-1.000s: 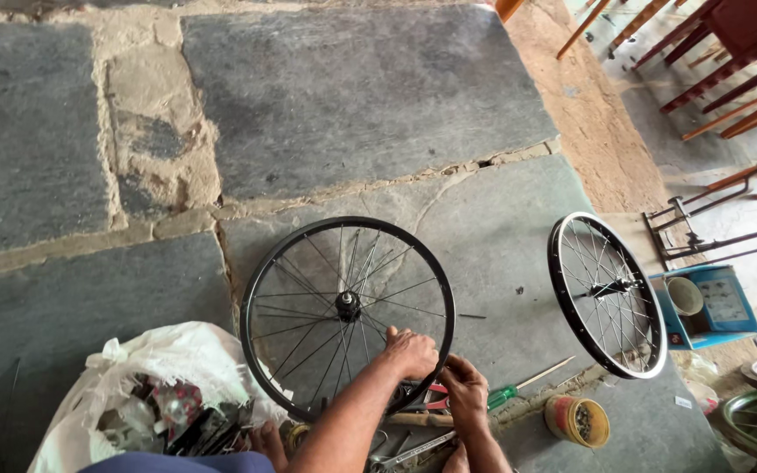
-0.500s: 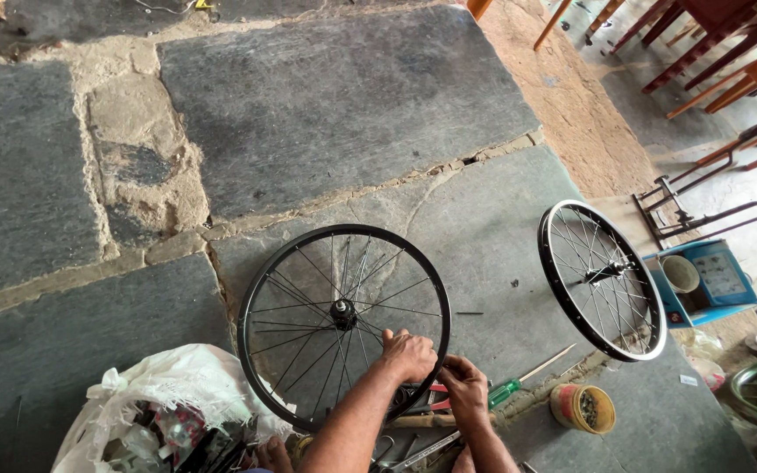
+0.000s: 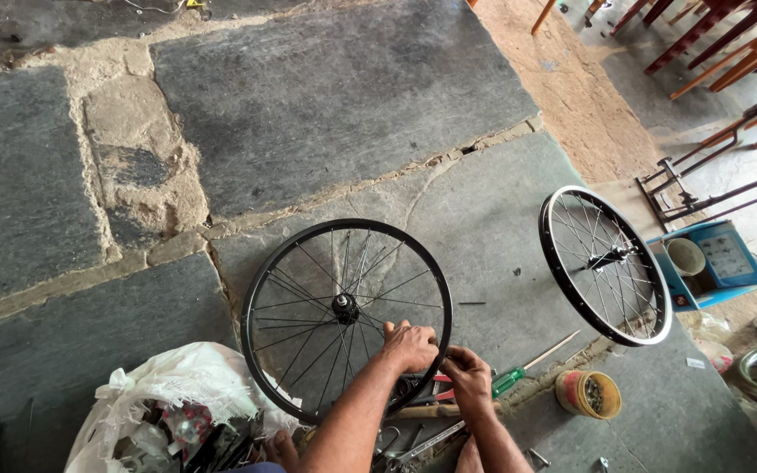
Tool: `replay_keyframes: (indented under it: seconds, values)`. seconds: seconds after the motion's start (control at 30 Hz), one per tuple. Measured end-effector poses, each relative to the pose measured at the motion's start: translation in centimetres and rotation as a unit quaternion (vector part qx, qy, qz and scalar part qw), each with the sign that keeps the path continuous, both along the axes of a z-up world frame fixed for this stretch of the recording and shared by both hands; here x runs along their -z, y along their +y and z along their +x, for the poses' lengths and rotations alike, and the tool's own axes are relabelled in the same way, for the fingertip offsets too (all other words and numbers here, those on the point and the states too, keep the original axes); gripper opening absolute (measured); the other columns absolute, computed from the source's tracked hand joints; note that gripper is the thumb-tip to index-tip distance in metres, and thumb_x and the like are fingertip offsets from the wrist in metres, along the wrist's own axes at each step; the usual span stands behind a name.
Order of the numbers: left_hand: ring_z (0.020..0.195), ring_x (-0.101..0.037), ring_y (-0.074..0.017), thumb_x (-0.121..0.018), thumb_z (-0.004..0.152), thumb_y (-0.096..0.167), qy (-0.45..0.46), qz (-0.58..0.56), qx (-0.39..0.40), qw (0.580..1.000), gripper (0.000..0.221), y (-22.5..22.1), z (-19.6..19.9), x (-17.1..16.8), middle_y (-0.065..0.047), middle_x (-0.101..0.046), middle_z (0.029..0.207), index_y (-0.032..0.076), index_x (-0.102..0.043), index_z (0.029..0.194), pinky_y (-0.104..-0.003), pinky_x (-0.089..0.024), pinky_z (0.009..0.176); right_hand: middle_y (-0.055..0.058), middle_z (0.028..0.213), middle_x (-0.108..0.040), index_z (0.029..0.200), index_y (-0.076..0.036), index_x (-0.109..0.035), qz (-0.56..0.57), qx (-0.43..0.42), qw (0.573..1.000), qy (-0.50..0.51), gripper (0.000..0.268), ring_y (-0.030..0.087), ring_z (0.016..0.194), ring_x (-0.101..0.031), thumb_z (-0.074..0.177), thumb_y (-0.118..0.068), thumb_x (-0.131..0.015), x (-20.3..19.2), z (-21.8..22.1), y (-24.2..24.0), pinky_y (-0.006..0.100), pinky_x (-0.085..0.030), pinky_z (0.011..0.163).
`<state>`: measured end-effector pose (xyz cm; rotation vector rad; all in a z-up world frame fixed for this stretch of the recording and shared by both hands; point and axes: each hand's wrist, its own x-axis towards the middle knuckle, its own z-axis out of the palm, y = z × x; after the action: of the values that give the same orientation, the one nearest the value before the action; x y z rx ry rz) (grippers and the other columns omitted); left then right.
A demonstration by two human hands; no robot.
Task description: The person threads spokes through the hub and into the rim of a bicycle wheel by hand, occasionally using a tool to adjust or secure them.
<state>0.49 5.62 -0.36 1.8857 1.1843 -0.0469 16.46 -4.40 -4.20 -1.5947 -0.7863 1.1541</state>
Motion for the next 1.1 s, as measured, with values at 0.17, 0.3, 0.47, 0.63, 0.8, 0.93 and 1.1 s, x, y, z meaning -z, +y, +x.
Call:
replay_keyframes:
  seconds: [0.17, 0.3, 0.47, 0.63, 0.8, 0.93, 1.1]
  values:
    - [0.121, -0.056, -0.0286, -0.051, 0.091, 0.032, 0.014, 0.012, 0.01, 1.0, 0.033, 0.0, 0.0, -0.1, -0.004, -0.075, 0.116, 0.022, -0.077, 0.108, -0.054, -0.028, 0.107, 0.009, 0.099, -0.078, 0.113, 0.003, -0.073, -0.016, -0.002, 1.0, -0.027, 0.023, 0.015, 0.089, -0.073, 0.092, -0.006, -0.07, -0.2, -0.4, -0.1, 0.029, -0.06, 0.082]
    - [0.119, -0.059, -0.0257, -0.056, 0.084, 0.035, -0.032, -0.016, -0.025, 0.999, 0.033, 0.1, -0.4, 0.1, -0.003, -0.076, 0.115, 0.023, -0.075, 0.109, -0.048, -0.03, 0.108, 0.008, 0.096, -0.078, 0.115, 0.0, -0.073, -0.017, -0.006, 0.987, -0.161, 0.022, 0.012, 0.087, -0.07, 0.096, -0.007, -0.066, -0.3, -1.4, -0.3, 0.027, -0.058, 0.078]
    - [0.122, -0.056, -0.0301, -0.053, 0.088, 0.032, 0.014, 0.01, 0.015, 1.0, 0.033, -0.3, 0.2, 0.5, -0.007, -0.073, 0.118, 0.016, -0.073, 0.109, -0.056, -0.027, 0.108, 0.008, 0.094, -0.076, 0.11, 0.001, -0.075, 0.027, -0.022, 0.981, -0.192, 0.019, 0.012, 0.085, -0.069, 0.092, -0.006, -0.072, 0.5, -0.6, -0.7, 0.027, -0.057, 0.076]
    - [0.122, -0.055, -0.0316, -0.046, 0.097, 0.033, 0.01, 0.031, 0.015, 0.999, 0.035, -0.8, 0.0, 0.3, -0.008, -0.073, 0.118, 0.014, -0.074, 0.107, -0.06, -0.025, 0.108, 0.007, 0.096, -0.078, 0.11, 0.003, -0.074, -0.005, -0.013, 0.995, -0.099, 0.02, 0.012, 0.086, -0.07, 0.091, -0.004, -0.071, 1.4, -0.2, -0.6, 0.027, -0.058, 0.079]
    - [0.12, -0.056, -0.0242, -0.055, 0.087, 0.031, -0.027, -0.032, -0.003, 0.999, 0.032, -0.1, -0.9, -0.9, -0.004, -0.074, 0.116, 0.02, -0.074, 0.11, -0.047, -0.027, 0.108, 0.009, 0.097, -0.077, 0.113, 0.003, -0.074, 0.016, -0.008, 0.999, -0.042, 0.021, 0.014, 0.088, -0.072, 0.095, -0.007, -0.068, 1.8, 0.0, -0.5, 0.028, -0.059, 0.081]
    - [0.118, -0.055, -0.0231, -0.048, 0.094, 0.032, -0.001, -0.029, 0.011, 1.0, 0.034, -0.3, -0.4, -0.4, -0.004, -0.074, 0.115, 0.021, -0.074, 0.113, -0.049, -0.026, 0.107, 0.01, 0.099, -0.078, 0.113, 0.003, -0.073, 0.003, -0.009, 0.999, -0.039, 0.022, 0.016, 0.09, -0.074, 0.093, -0.005, -0.069, 1.2, 0.1, -0.5, 0.03, -0.061, 0.083]
    - [0.117, -0.055, -0.024, -0.047, 0.098, 0.034, 0.005, 0.015, 0.011, 1.0, 0.035, -0.6, -0.5, -0.5, -0.003, -0.074, 0.112, 0.018, -0.076, 0.11, -0.048, -0.028, 0.106, 0.01, 0.101, -0.078, 0.113, 0.004, -0.073, -0.011, -0.015, 0.998, -0.053, 0.022, 0.016, 0.091, -0.073, 0.092, -0.002, -0.069, 0.2, -0.3, -0.2, 0.03, -0.059, 0.084]
